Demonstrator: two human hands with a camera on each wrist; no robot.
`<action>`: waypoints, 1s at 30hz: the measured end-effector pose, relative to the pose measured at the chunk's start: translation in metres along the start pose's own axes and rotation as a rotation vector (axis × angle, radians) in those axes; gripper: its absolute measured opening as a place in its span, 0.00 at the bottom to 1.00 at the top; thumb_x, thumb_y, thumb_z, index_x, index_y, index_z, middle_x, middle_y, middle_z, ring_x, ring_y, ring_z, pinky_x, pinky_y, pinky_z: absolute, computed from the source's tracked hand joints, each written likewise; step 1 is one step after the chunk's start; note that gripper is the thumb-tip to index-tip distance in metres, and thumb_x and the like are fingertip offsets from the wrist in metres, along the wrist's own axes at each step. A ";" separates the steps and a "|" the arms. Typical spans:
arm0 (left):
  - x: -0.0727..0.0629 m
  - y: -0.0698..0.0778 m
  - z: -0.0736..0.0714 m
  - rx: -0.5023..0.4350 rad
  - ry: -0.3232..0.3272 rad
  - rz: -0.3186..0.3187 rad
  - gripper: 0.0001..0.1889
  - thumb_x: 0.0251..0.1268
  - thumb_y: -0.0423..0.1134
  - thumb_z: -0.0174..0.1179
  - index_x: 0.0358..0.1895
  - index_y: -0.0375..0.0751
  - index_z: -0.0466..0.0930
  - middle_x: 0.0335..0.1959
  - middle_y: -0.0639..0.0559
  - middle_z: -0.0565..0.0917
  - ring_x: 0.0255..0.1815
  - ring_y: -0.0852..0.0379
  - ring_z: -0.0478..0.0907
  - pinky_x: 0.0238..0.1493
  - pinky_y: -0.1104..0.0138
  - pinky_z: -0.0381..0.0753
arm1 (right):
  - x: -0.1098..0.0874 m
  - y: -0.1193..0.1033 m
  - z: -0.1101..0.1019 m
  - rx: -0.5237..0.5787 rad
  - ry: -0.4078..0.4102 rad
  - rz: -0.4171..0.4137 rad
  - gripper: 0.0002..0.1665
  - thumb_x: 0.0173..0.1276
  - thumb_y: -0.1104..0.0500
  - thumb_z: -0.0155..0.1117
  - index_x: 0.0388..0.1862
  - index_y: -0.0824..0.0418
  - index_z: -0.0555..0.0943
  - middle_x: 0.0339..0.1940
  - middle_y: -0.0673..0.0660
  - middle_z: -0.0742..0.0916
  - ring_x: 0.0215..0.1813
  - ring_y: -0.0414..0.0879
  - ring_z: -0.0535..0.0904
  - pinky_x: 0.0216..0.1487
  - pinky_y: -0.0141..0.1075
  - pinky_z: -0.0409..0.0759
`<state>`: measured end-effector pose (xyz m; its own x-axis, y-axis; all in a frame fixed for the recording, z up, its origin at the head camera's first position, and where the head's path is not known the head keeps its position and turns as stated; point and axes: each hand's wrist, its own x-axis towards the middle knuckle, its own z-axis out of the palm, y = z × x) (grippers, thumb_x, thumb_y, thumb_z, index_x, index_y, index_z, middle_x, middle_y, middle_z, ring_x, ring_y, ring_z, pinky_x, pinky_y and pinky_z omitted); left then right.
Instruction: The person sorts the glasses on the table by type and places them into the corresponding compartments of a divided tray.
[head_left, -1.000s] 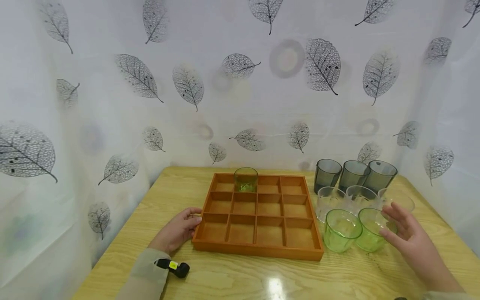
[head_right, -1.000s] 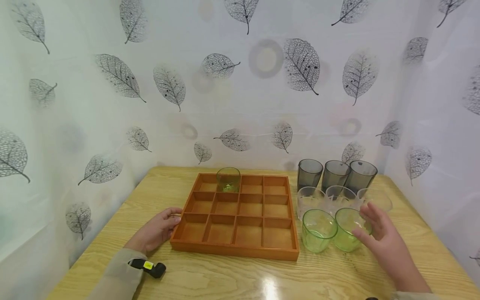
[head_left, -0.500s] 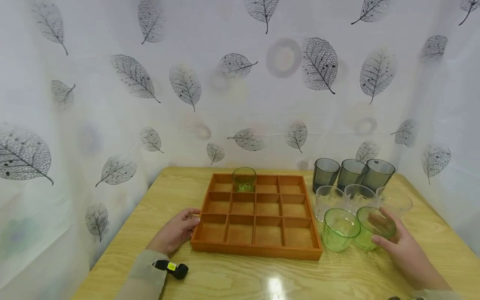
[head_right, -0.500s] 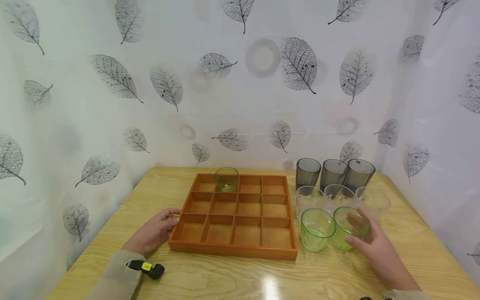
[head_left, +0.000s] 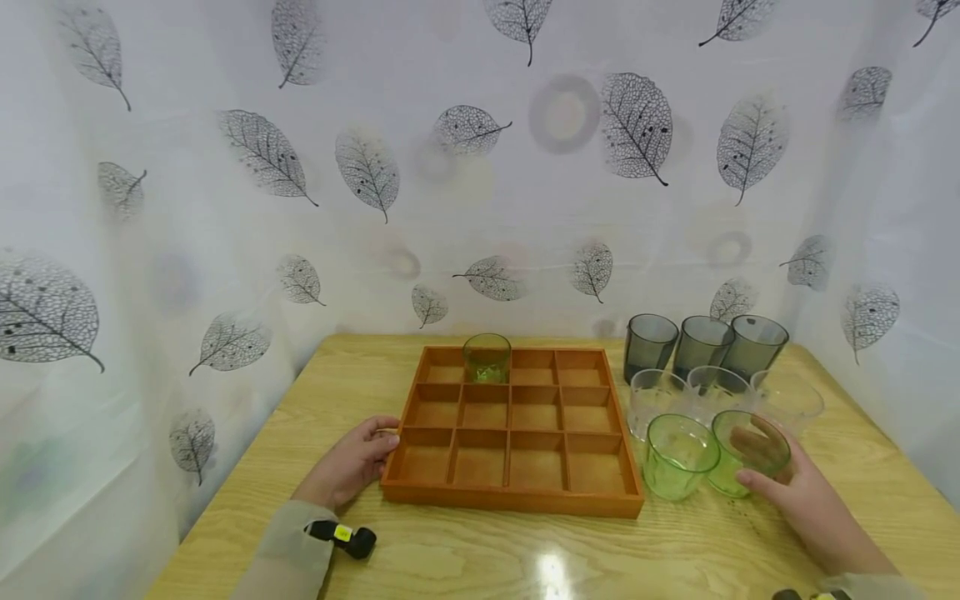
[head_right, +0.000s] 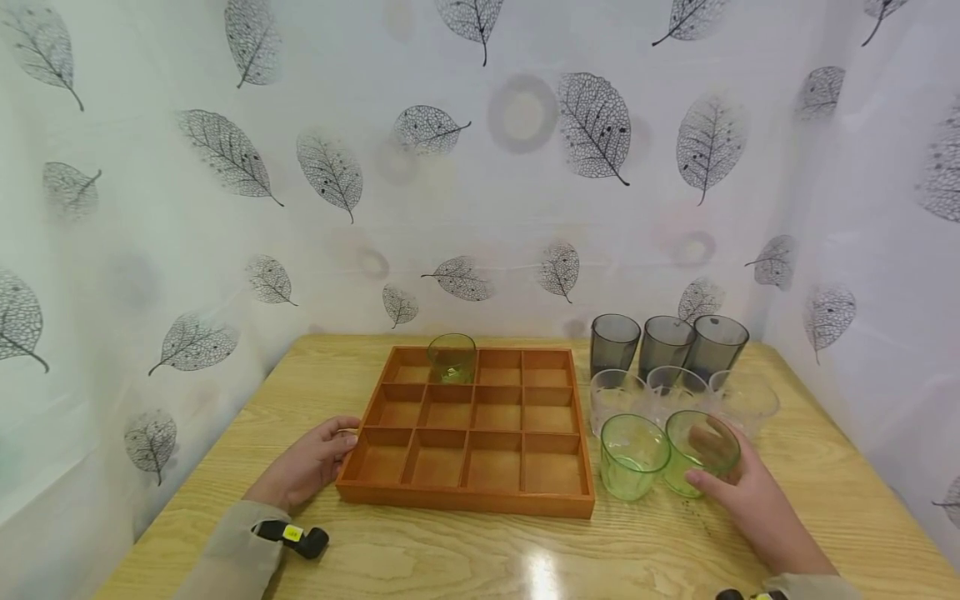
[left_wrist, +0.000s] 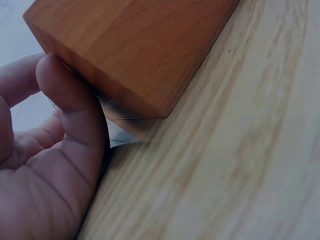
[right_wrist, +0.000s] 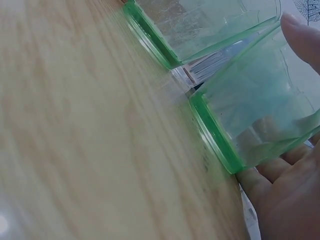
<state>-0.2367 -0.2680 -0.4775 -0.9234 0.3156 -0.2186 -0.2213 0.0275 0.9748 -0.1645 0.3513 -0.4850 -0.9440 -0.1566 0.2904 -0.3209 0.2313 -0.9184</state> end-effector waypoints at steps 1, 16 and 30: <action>0.000 0.000 0.000 0.000 0.000 0.000 0.26 0.79 0.39 0.55 0.71 0.31 0.57 0.43 0.51 0.76 0.32 0.60 0.70 0.34 0.68 0.72 | 0.000 0.000 0.000 0.001 -0.001 -0.004 0.46 0.74 0.76 0.55 0.83 0.56 0.49 0.66 0.36 0.76 0.64 0.25 0.72 0.52 0.22 0.74; 0.000 0.001 0.001 -0.007 0.002 0.001 0.26 0.79 0.39 0.56 0.70 0.31 0.58 0.43 0.50 0.76 0.32 0.61 0.71 0.33 0.69 0.73 | 0.000 -0.002 -0.001 0.006 0.019 -0.011 0.44 0.73 0.76 0.56 0.82 0.58 0.52 0.65 0.38 0.78 0.62 0.27 0.74 0.52 0.22 0.75; 0.000 0.001 0.001 0.002 0.004 0.001 0.27 0.79 0.39 0.55 0.71 0.30 0.57 0.43 0.50 0.76 0.32 0.60 0.71 0.33 0.69 0.73 | -0.001 -0.011 -0.004 -0.144 0.058 -0.033 0.45 0.73 0.74 0.58 0.82 0.60 0.50 0.69 0.37 0.74 0.63 0.25 0.72 0.51 0.22 0.76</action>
<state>-0.2366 -0.2674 -0.4763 -0.9248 0.3118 -0.2180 -0.2200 0.0292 0.9751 -0.1603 0.3524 -0.4743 -0.9344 -0.1120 0.3382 -0.3553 0.3625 -0.8616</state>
